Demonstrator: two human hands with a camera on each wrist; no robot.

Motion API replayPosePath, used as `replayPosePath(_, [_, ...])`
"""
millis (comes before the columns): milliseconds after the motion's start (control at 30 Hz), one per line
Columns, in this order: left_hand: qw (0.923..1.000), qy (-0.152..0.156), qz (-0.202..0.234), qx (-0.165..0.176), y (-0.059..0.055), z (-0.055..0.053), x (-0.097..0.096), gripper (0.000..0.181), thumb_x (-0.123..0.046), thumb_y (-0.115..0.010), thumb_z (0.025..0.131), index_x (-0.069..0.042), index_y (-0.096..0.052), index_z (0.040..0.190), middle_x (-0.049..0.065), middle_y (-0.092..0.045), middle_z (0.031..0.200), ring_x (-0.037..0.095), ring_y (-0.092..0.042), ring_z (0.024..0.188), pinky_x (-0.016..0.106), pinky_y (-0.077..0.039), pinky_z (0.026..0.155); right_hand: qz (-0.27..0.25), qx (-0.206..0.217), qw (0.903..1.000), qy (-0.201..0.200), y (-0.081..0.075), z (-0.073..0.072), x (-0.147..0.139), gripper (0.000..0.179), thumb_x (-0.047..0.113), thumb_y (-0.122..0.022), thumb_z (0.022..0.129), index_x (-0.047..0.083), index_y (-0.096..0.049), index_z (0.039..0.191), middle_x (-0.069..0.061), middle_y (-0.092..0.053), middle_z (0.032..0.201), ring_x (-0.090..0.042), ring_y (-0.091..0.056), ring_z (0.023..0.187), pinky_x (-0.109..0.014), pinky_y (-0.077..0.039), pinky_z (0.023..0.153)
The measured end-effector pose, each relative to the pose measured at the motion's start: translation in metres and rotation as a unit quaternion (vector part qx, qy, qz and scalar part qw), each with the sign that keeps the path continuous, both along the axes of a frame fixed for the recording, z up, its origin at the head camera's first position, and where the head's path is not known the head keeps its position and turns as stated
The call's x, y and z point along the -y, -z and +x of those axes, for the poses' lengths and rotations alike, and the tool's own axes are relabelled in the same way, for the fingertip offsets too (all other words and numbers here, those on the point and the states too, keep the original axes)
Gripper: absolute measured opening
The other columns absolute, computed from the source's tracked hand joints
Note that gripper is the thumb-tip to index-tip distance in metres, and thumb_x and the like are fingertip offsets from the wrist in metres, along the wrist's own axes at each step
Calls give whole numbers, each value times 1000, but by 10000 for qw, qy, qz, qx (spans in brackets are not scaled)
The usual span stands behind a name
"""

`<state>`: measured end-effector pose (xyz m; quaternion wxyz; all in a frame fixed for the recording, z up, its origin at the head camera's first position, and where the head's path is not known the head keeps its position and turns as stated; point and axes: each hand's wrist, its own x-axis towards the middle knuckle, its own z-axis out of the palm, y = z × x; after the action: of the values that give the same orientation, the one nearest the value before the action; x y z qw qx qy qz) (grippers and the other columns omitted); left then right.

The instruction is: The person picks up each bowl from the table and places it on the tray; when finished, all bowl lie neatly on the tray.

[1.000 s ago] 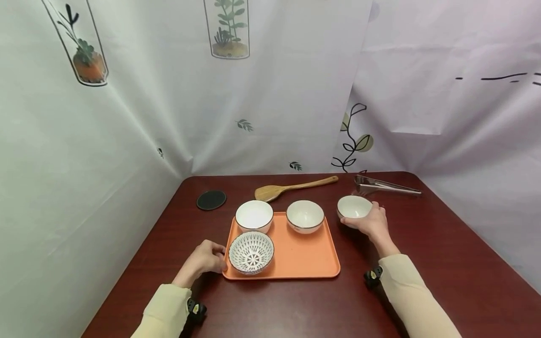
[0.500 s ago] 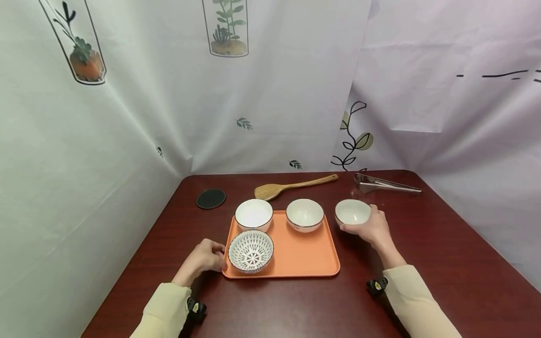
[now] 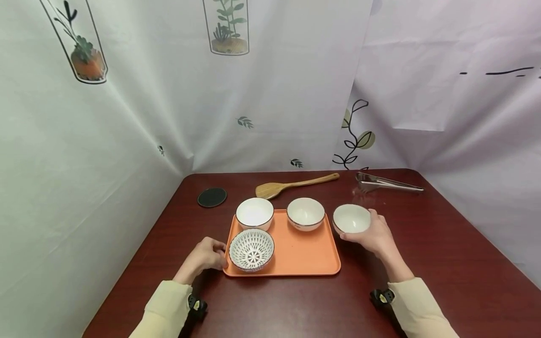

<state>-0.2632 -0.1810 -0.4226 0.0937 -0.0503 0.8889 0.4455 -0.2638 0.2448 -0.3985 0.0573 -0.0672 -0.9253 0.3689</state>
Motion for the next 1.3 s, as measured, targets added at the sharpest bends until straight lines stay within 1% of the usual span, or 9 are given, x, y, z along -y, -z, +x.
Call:
replayPosePath(233, [9999, 119, 29, -52, 0, 0, 0, 38, 14, -69, 58, 5, -69, 95, 7, -59, 66, 13, -56, 53, 29, -53, 52, 20, -7, 10000, -69, 0, 10, 5, 117, 39, -89, 62, -7, -22, 147, -34, -36, 135, -47, -46, 114, -57, -43, 92])
replayPosePath(467, [9999, 122, 55, -95, -1, 0, 0, 40, 14, -70, 58, 8, -68, 98, 8, -60, 69, 14, -58, 54, 30, -54, 53, -7, 83, 9999, -142, 1, 18, 9, 120, 42, -89, 62, -7, -21, 148, -32, -36, 135, -46, -46, 113, -56, -44, 91])
replayPosePath(633, [9998, 163, 74, -82, 0, -1, 0, 38, 13, -68, 59, 7, -67, 97, 7, -61, 69, 13, -58, 55, 30, -53, 53, -35, 74, 9996, -278, 0, 24, 13, 121, 41, -90, 61, -6, -21, 148, -30, -37, 134, -45, -47, 113, -55, -45, 89])
replayPosePath(900, [9996, 194, 176, -88, -1, -1, -1, 37, 13, -67, 59, 8, -67, 96, 8, -60, 70, 14, -60, 55, 31, -55, 54, 125, -82, 9988, -457, 1, 31, 22, 115, 39, -90, 61, -7, -26, 145, -29, -42, 130, -42, -51, 110, -53, -46, 88])
replayPosePath(1133, [9997, 168, 141, -109, 0, -1, 0, 36, 12, -68, 59, 7, -67, 95, 7, -60, 69, 13, -59, 55, 31, -55, 54, 81, -242, 9979, -600, 6, 35, 30, 112, 38, -91, 58, -6, -31, 142, -28, -45, 128, -40, -53, 108, -52, -47, 87])
replayPosePath(1300, [9996, 225, 161, -115, 2, -1, 1, 35, 12, -67, 59, 7, -67, 94, 7, -61, 68, 14, -59, 55, 31, -54, 54, -7, -263, 9976, -645, 9, 38, 37, 111, 38, -92, 57, -3, -34, 142, -25, -47, 127, -37, -54, 107, -49, -48, 86])
